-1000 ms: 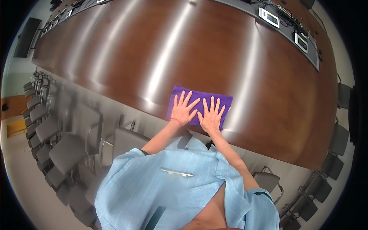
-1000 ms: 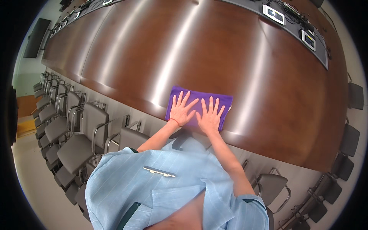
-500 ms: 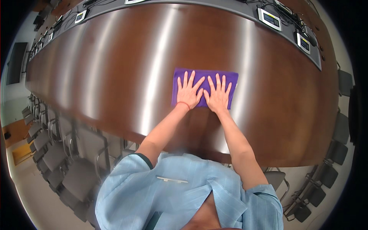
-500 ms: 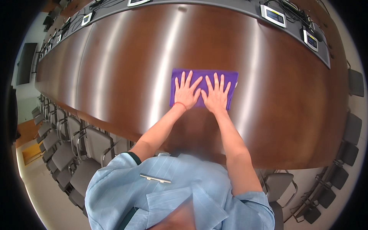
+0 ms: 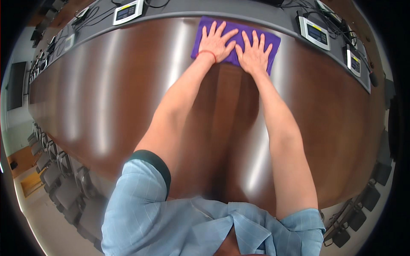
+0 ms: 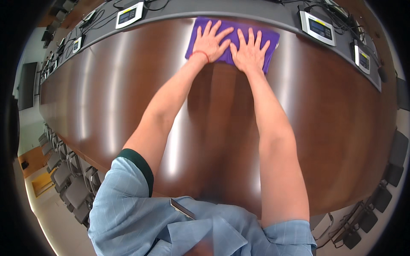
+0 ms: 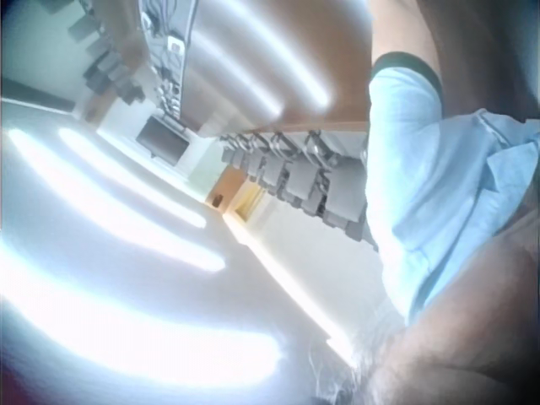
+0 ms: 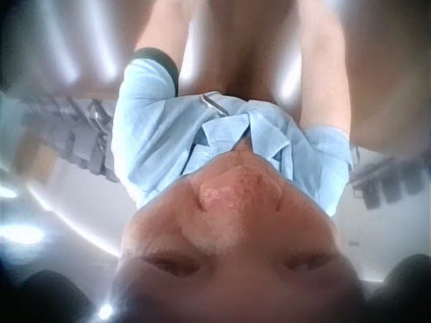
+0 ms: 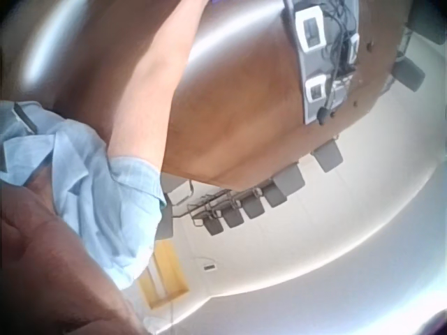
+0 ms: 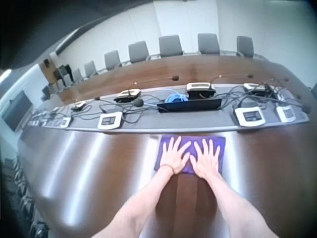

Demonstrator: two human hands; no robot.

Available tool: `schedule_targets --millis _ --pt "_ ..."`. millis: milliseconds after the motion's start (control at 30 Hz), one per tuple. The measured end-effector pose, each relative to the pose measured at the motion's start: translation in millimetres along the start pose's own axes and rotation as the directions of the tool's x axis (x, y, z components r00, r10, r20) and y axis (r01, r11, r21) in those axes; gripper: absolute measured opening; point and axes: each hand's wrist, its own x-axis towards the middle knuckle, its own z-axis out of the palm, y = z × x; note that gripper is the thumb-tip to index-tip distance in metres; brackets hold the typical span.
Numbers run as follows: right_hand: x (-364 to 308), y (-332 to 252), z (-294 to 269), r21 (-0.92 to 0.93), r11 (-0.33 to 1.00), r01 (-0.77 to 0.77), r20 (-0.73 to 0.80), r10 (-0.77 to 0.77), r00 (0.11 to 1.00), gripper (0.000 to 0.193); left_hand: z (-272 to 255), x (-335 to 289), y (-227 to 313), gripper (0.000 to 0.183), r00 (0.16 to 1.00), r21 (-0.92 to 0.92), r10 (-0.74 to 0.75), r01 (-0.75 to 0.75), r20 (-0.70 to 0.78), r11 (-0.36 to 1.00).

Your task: Wiping down a large conference table with a purple microfiber cloth.

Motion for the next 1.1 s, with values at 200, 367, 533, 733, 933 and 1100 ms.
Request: schedule_targets --millis 200,367,533,733,933,1100 --pt "44 4 -7 0.049 0.999 -0.022 -0.079 0.025 0.997 0.063 15 47 -14 0.051 0.997 -0.076 0.031 -0.037 -0.075 0.996" --pt "32 7 5 -0.069 0.998 -0.015 -0.028 0.013 1.000 0.068 15 26 -5 0.055 0.998 0.057 -0.015 0.018 -0.053 0.998" --pt "-52 -6 -7 -0.031 0.999 0.022 -0.063 -0.024 0.998 0.066 -2 -53 23 0.056 1.000 0.063 -0.015 0.016 -0.011 0.998" --pt "-210 -34 -49 0.038 0.999 0.016 0.016 -0.016 1.000 0.067 -52 -197 82 0.058 0.992 -0.038 -0.024 0.029 0.122 0.999" --pt "-368 -63 -99 0.085 0.996 0.041 0.129 -0.051 0.990 0.070 -98 -354 140 0.059 0.979 -0.059 -0.054 0.067 0.195 0.996" --pt "-495 -86 -130 0.148 0.987 0.069 0.173 -0.094 0.980 0.075 -141 -472 174 0.061 0.958 -0.097 -0.018 0.048 0.287 0.994"
